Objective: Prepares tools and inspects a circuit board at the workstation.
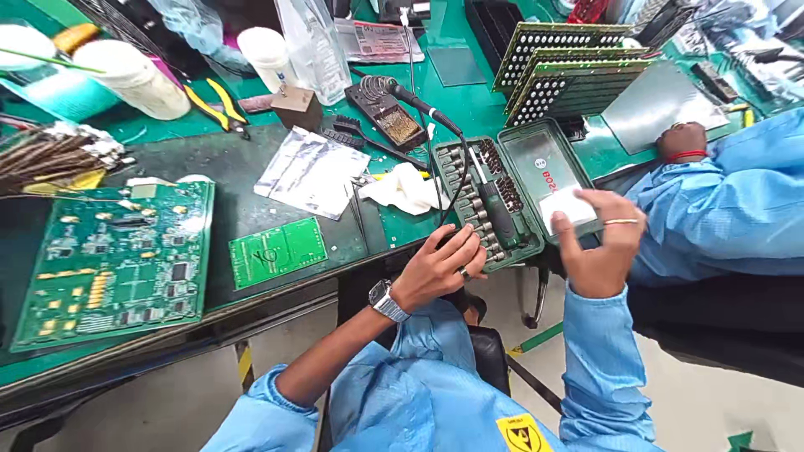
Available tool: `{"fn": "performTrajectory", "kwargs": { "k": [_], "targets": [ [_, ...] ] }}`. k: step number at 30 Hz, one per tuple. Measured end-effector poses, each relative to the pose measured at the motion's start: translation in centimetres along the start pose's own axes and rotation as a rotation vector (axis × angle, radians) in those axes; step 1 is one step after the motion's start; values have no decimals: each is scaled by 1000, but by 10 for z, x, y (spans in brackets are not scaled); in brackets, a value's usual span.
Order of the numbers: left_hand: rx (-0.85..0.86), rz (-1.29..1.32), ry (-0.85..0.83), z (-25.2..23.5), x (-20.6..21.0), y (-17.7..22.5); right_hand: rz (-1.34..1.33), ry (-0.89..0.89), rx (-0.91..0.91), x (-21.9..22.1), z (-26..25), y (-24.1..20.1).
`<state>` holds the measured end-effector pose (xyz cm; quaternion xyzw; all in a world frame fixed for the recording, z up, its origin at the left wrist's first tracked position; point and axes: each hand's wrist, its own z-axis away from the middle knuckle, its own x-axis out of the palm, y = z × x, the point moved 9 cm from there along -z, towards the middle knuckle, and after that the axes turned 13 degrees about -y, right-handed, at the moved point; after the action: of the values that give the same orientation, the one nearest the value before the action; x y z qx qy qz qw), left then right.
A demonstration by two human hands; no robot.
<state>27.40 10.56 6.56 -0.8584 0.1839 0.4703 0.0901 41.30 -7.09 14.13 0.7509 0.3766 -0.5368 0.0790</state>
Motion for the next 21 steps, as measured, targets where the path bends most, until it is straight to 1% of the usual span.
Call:
{"fn": "performTrajectory", "kwargs": {
  "k": [2,4,6,9,11,13,15,17,19,21],
  "targets": [
    [13,-9,10,-1,2,3,10,-102,-61,15,2,-35],
    [19,-11,13,-1,4,6,35,-199,-68,33,2,-49],
    [13,1,13,-1,4,6,74,-285,-42,44,2,-55],
    [-1,7,15,0,1,8,122,-404,62,51,4,-56],
    [-3,5,27,0,1,10,108,-460,104,55,-1,-53],
    [-7,10,34,0,0,11,53,-484,108,57,-7,-50],
    [-10,20,30,1,1,12,-27,-470,107,57,-10,-45],
    [-11,39,34,0,1,11,-52,-454,103,57,-12,-44],
    [-19,92,41,2,2,10,6,-450,99,61,-10,-45],
    [-36,197,44,2,4,6,88,-450,118,65,-8,-50]
  ]
}}
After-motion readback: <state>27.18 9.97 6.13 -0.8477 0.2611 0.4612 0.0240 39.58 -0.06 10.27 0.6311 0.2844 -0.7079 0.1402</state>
